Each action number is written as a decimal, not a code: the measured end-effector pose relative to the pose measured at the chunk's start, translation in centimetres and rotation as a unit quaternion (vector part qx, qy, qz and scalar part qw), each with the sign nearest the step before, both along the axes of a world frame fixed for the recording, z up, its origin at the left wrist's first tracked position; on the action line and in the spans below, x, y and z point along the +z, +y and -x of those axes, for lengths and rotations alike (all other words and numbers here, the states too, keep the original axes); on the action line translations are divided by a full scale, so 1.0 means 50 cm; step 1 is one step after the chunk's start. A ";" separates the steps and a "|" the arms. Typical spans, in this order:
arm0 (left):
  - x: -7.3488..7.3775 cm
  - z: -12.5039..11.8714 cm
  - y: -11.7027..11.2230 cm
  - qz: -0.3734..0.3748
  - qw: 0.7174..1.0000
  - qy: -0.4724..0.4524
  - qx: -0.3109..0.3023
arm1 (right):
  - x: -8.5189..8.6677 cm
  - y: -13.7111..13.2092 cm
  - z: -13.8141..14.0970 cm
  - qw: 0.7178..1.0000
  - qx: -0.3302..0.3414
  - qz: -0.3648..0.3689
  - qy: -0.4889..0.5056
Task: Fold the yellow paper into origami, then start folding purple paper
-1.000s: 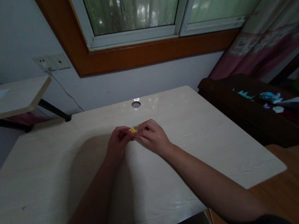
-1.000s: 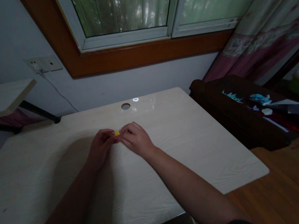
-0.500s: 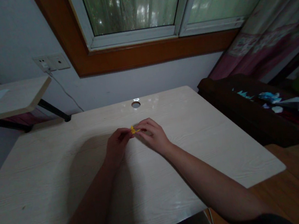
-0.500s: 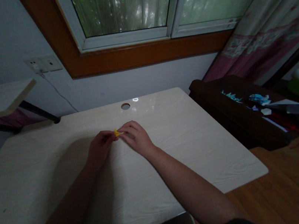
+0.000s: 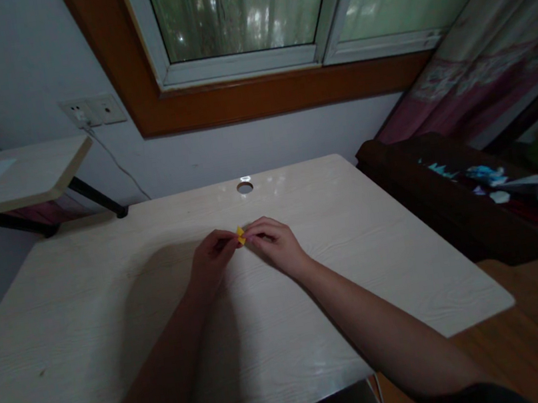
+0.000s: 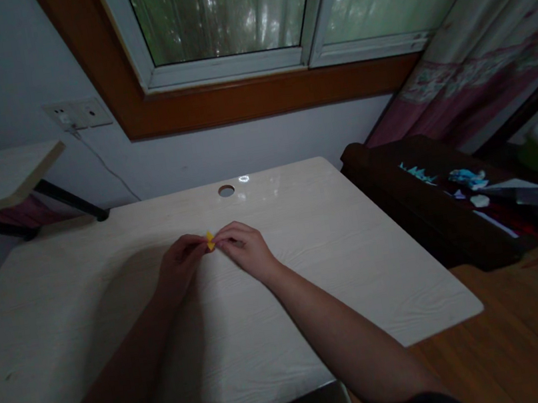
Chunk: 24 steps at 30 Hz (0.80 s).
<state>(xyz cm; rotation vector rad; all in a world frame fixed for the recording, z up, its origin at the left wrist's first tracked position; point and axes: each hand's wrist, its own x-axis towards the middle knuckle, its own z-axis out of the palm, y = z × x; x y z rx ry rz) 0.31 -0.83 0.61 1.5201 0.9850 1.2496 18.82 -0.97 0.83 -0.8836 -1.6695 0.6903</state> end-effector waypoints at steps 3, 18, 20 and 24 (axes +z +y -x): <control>-0.003 -0.001 0.003 -0.002 1.000 0.019 0.020 | 0.000 0.000 0.000 1.000 0.001 -0.001 0.001; -0.022 0.003 0.013 -0.076 0.991 0.098 0.051 | -0.001 -0.002 0.002 1.000 -0.008 0.027 -0.010; -0.018 0.004 0.010 -0.095 0.985 0.129 0.061 | -0.003 -0.001 0.001 1.000 -0.013 0.020 -0.018; -0.010 0.008 0.007 -0.144 0.965 0.203 0.080 | -0.003 -0.001 0.001 0.999 -0.018 0.019 -0.024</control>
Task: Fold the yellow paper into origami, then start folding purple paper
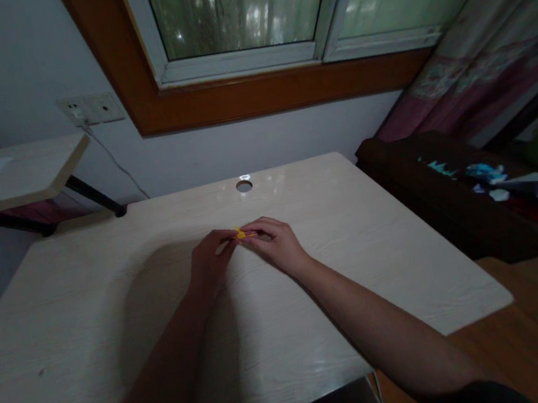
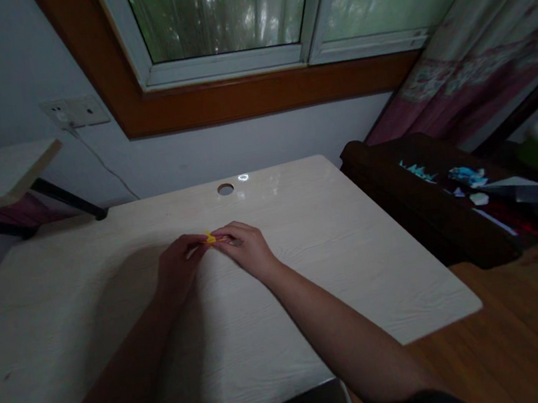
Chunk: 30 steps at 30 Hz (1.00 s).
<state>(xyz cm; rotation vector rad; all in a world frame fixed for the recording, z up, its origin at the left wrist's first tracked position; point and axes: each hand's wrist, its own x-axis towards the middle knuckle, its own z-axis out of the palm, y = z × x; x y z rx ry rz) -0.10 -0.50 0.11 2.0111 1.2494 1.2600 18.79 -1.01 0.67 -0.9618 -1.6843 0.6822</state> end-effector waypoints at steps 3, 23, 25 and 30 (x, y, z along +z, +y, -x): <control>0.003 0.002 -0.001 -0.040 0.999 0.029 0.005 | 0.001 -0.001 0.001 1.000 0.002 0.006 0.002; -0.001 -0.004 0.004 -0.068 0.997 0.038 -0.023 | -0.004 -0.005 -0.001 0.999 -0.036 -0.027 -0.015; 0.000 -0.005 0.003 -0.076 0.996 0.044 -0.018 | -0.004 -0.004 -0.001 0.998 -0.044 -0.038 -0.024; 0.003 -0.006 0.001 -0.104 0.993 0.060 -0.001 | 0.000 -0.003 -0.001 0.997 -0.024 -0.053 -0.059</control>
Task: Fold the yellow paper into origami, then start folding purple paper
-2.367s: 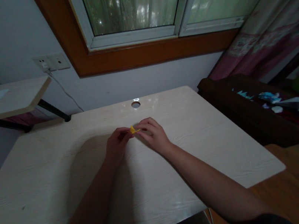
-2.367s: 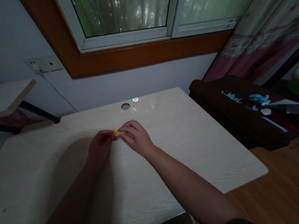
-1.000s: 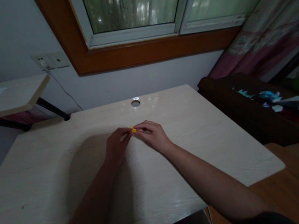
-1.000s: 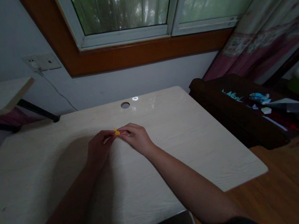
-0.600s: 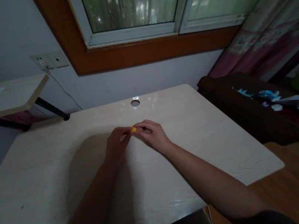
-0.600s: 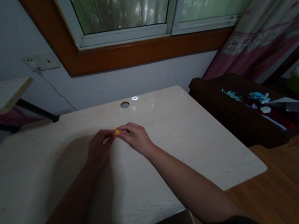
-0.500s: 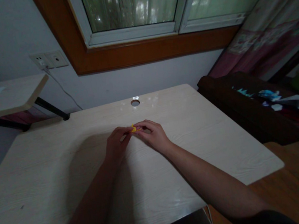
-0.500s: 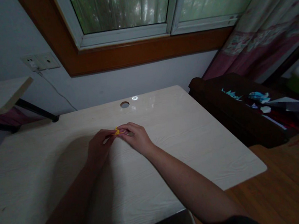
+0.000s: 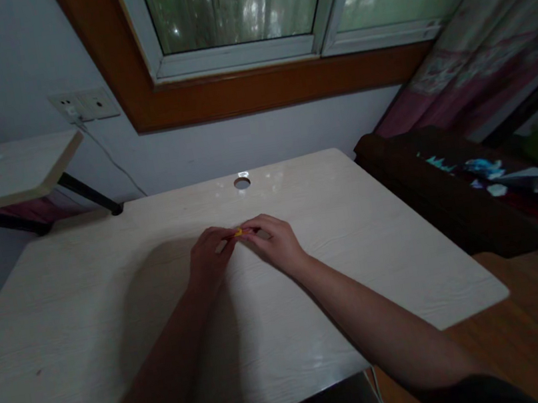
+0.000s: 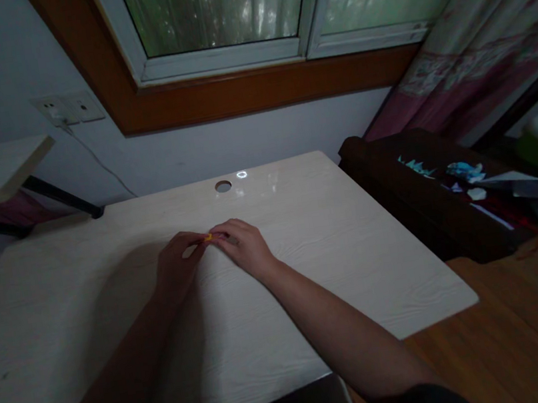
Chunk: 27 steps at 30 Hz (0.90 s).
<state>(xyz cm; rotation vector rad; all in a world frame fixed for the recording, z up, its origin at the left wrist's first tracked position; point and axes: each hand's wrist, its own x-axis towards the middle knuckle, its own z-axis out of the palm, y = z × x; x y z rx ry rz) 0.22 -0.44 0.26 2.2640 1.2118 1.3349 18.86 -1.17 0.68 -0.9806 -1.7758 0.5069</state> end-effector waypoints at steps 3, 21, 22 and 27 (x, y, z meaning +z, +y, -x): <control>0.002 0.000 -0.001 0.006 1.000 -0.010 0.000 | 0.002 0.000 0.001 1.000 0.009 -0.003 0.004; -0.009 0.000 0.002 0.130 0.983 -0.125 -0.033 | 0.008 -0.005 0.003 0.996 0.010 0.063 0.056; -0.009 0.000 0.002 0.122 0.986 -0.111 -0.027 | 0.009 -0.005 0.003 0.997 0.011 0.061 0.052; -0.006 0.001 -0.002 0.081 0.995 -0.047 0.016 | 0.008 -0.004 0.003 0.997 0.014 0.056 0.052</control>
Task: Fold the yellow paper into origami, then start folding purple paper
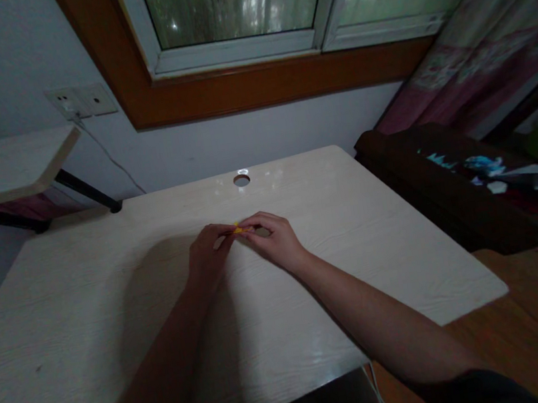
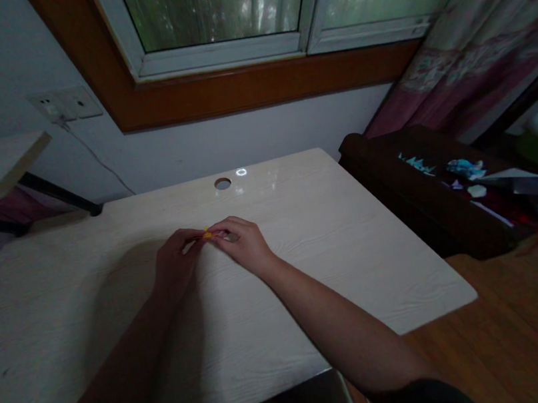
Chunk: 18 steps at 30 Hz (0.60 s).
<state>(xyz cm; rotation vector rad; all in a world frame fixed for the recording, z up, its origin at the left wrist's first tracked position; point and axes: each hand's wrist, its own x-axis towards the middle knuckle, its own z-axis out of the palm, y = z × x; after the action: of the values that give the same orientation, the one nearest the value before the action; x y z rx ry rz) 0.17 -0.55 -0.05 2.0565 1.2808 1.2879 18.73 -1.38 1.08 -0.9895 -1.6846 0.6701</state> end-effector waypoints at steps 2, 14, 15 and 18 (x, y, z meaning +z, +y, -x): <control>0.002 0.000 0.000 -0.008 1.000 0.015 -0.001 | -0.003 0.001 0.002 1.000 -0.001 0.011 0.014; -0.008 0.000 0.013 0.016 0.997 -0.045 -0.059 | -0.035 0.022 0.008 0.937 0.085 0.224 0.253; -0.007 -0.001 0.012 0.026 0.996 -0.055 -0.060 | -0.035 0.022 0.008 0.934 0.088 0.228 0.261; 0.001 -0.003 0.006 0.042 0.995 -0.076 -0.058 | -0.035 0.024 0.007 0.928 0.090 0.235 0.274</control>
<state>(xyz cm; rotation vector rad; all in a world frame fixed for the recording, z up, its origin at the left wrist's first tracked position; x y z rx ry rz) 0.33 -0.26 0.00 1.9065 1.1130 1.2893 18.37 -0.18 -0.67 -0.8597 -1.1410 1.3799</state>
